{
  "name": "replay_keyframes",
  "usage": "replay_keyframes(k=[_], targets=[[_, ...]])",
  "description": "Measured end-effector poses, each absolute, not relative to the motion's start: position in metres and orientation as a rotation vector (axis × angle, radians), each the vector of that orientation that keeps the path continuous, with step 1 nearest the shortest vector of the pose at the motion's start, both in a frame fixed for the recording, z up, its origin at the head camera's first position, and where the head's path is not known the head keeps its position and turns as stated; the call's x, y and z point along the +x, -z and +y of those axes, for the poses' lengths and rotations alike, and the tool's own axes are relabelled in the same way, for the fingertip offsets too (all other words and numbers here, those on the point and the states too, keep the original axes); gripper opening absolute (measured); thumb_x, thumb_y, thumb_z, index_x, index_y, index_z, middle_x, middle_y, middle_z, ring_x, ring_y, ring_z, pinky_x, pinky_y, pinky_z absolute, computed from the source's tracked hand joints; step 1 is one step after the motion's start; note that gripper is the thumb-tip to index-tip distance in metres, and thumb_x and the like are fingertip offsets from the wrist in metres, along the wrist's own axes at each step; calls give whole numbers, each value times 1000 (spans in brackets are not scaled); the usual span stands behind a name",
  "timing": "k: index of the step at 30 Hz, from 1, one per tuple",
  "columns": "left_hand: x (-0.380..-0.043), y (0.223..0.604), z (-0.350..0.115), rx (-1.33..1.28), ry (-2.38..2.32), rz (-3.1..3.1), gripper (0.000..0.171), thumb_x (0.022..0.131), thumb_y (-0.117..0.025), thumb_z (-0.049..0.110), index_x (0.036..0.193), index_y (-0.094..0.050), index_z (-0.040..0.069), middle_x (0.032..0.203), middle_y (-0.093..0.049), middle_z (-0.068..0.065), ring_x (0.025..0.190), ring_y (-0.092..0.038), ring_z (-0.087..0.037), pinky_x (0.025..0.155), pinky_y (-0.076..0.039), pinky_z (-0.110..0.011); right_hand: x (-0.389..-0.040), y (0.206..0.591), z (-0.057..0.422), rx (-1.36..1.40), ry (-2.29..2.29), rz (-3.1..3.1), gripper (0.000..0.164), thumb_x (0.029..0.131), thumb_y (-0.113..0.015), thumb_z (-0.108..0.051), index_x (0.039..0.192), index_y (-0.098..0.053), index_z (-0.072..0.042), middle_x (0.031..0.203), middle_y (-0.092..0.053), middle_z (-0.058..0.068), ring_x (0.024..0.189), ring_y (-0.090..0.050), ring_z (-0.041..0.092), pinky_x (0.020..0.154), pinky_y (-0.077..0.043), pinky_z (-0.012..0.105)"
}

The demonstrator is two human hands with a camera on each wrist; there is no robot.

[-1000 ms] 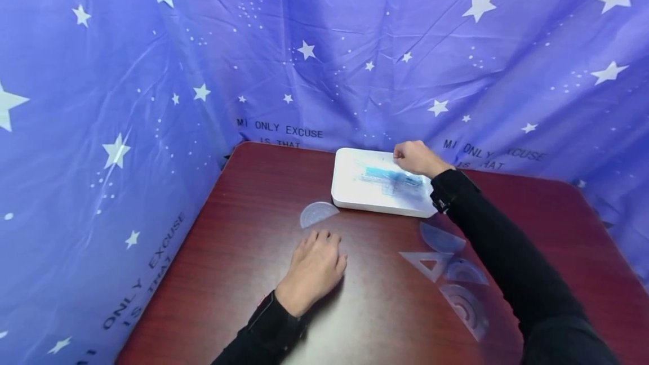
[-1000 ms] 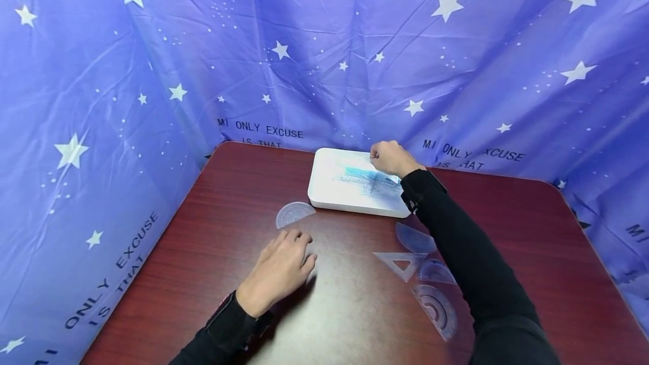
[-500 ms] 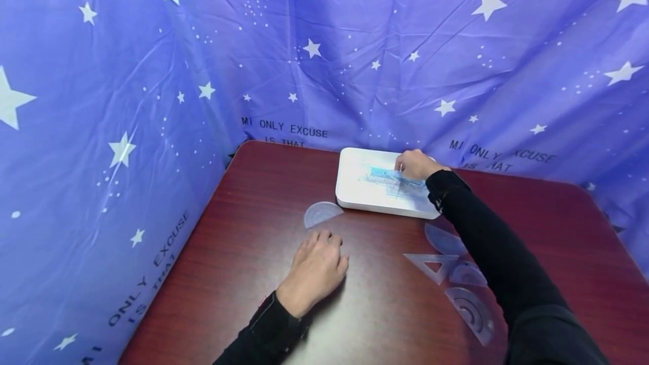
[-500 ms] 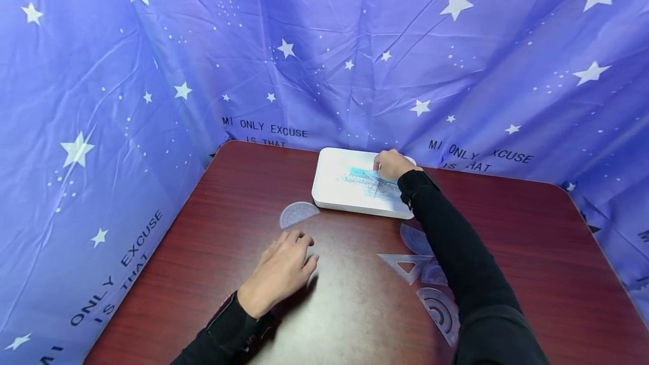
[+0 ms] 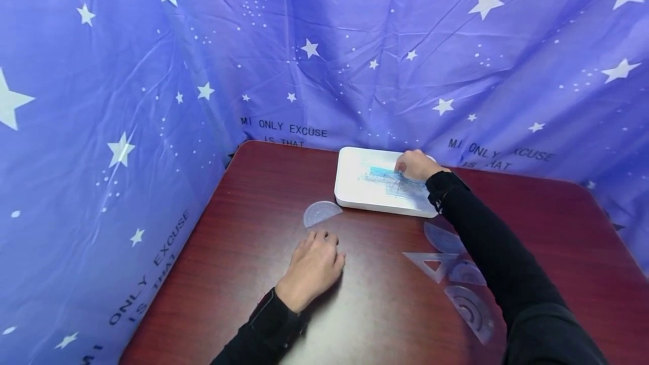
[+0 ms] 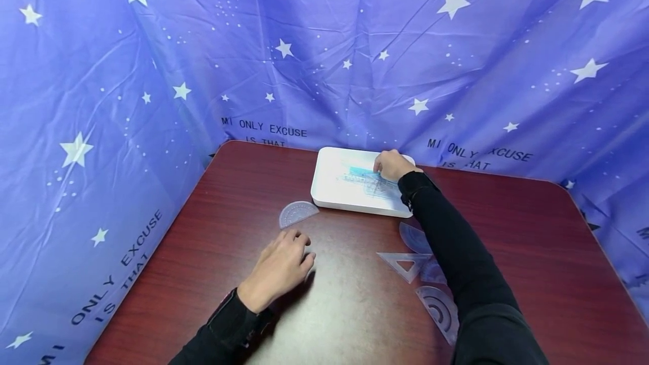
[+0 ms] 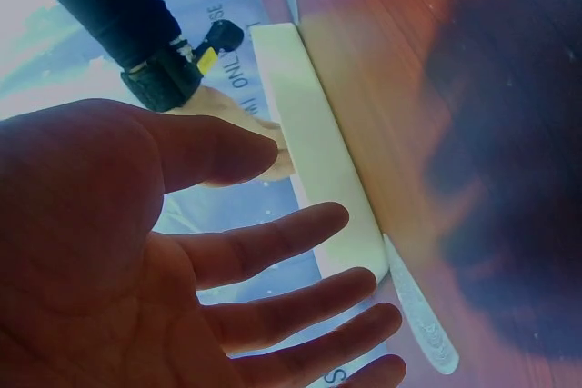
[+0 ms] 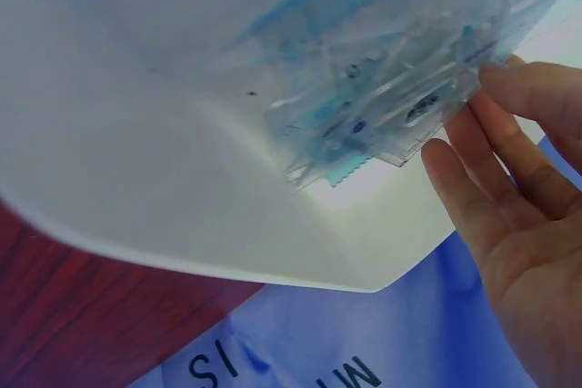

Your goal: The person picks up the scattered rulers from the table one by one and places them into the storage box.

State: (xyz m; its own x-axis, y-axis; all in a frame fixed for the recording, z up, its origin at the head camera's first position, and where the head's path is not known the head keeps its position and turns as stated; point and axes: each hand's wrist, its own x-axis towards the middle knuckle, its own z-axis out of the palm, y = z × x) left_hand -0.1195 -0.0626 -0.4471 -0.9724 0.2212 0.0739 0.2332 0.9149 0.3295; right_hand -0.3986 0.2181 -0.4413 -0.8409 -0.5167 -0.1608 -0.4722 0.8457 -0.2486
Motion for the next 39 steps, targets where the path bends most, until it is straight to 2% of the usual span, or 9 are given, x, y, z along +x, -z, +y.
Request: replay_keyframes(k=[3,7,11,17,24,32,39], targets=[[-124,450,-64,-370,540,-3034,30,102,-69,26,116,-74,0,118,-71,-19,111,-68,-35,96,-59,-54,-393,440,220,-774,314,2815,29,94,-59,7,115,-79,1,119,-77,24,120,-68,48,106,-54,60],[-132,453,-66,-356,577,-3041,27,100,-69,23,113,-74,-1,116,-71,-20,109,-68,-37,90,-61,-55,-383,428,224,-748,406,2805,31,96,-62,7,125,-73,6,126,-74,28,123,-67,47,107,-54,58],[-143,454,-68,-299,613,-3078,30,101,-68,22,118,-72,-3,119,-70,-23,113,-68,-41,92,-60,-58,-369,410,228,-728,480,2816,35,99,-65,2,134,-68,7,135,-70,30,130,-64,49,112,-51,61],[-168,459,-77,-191,628,-3091,39,100,-66,22,128,-65,-4,126,-65,-26,117,-63,-44,94,-58,-61,-339,384,235,-828,504,2868,37,100,-70,-5,136,-67,5,136,-69,29,129,-64,48,111,-50,63],[-196,459,-86,-71,638,-3117,46,98,-70,19,135,-60,-5,128,-64,-25,118,-60,-41,100,-56,-57,-284,371,237,-882,558,2951,38,98,-74,-8,134,-68,4,135,-69,28,124,-66,48,105,-53,63],[-212,464,-84,-137,632,-3159,59,97,-77,26,145,-55,-2,141,-61,-26,127,-58,-43,105,-54,-59,-211,374,239,-837,649,3046,39,96,-77,-10,131,-69,3,133,-69,27,128,-64,47,109,-51,63],[-218,469,-79,-178,625,-3204,59,95,-78,17,146,-55,0,144,-60,-24,132,-54,-42,110,-51,-60,-163,388,238,-773,575,2910,45,97,-79,-18,137,-67,-1,135,-68,23,124,-68,42,101,-57,60]])
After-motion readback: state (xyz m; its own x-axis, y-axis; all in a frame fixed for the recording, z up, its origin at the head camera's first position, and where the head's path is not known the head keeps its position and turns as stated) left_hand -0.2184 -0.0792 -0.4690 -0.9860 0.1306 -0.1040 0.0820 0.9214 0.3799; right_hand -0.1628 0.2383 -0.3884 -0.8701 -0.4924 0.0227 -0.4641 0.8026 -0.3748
